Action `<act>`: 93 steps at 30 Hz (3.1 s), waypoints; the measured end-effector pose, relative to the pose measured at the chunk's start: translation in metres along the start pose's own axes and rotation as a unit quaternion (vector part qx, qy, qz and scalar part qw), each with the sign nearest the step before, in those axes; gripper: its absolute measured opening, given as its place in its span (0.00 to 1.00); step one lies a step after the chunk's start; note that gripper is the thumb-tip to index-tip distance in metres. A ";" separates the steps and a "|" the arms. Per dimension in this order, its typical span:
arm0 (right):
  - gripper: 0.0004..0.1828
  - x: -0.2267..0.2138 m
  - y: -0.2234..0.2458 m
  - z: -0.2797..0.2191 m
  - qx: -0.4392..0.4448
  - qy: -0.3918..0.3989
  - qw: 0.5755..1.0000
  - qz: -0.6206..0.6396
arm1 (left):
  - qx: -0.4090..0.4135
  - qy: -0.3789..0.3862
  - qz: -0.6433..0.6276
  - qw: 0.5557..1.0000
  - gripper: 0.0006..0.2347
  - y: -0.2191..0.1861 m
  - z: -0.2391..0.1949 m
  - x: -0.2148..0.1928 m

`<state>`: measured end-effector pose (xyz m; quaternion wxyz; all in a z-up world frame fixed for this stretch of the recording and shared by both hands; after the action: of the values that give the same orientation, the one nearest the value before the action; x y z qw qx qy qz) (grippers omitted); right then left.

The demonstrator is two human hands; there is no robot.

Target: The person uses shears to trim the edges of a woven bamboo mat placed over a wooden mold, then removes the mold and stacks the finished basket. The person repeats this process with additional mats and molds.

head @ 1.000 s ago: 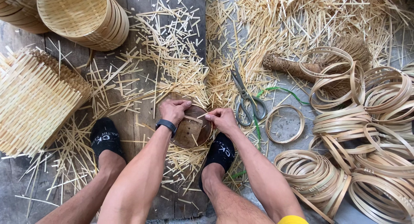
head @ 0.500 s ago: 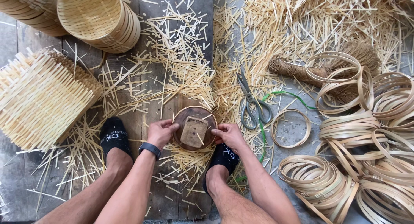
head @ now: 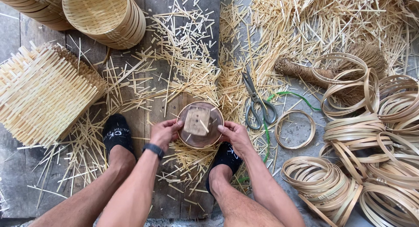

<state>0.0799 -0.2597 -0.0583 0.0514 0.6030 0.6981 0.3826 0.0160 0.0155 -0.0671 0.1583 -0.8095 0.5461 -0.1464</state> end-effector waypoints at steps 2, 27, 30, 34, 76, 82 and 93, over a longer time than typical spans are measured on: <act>0.15 0.009 -0.002 -0.004 -0.004 0.023 0.998 0.052 | -0.040 0.084 -0.138 0.986 0.10 0.025 -0.007 0.022; 0.60 0.051 0.081 -0.029 -0.143 -0.043 0.955 -0.258 | 0.384 0.127 0.201 0.892 0.36 -0.052 -0.090 0.083; 0.52 0.057 0.072 -0.026 -0.147 -0.050 0.980 -0.127 | 0.451 0.121 0.097 0.879 0.24 -0.055 -0.096 0.094; 0.47 0.060 0.028 -0.027 -0.068 -0.068 0.991 0.095 | 0.450 0.049 0.104 0.886 0.19 -0.054 -0.095 0.091; 0.46 0.030 0.001 -0.047 -0.130 0.093 0.977 0.143 | 0.586 -0.226 0.591 0.507 0.11 -0.243 -0.055 -0.027; 0.48 0.027 0.000 -0.045 -0.116 0.085 0.987 0.075 | 0.545 -0.287 0.602 0.509 0.10 -0.320 -0.037 -0.068; 0.49 0.008 -0.021 -0.037 -0.093 0.069 0.986 0.121 | 0.504 -0.288 0.610 0.540 0.12 -0.324 -0.004 -0.087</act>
<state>0.0408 -0.2696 -0.0414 0.0122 0.6480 0.5834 0.4894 0.2540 0.2102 0.0657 0.7400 -0.0661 0.6688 -0.0252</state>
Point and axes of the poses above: each hand's wrist, its own z-axis towards the middle knuckle, its own x-axis out of the palm, y = z × x, the point moved 8 cm from there along z, towards the middle knuckle, and after that the axes turned 12 degrees about y, right-handed, at the moved point
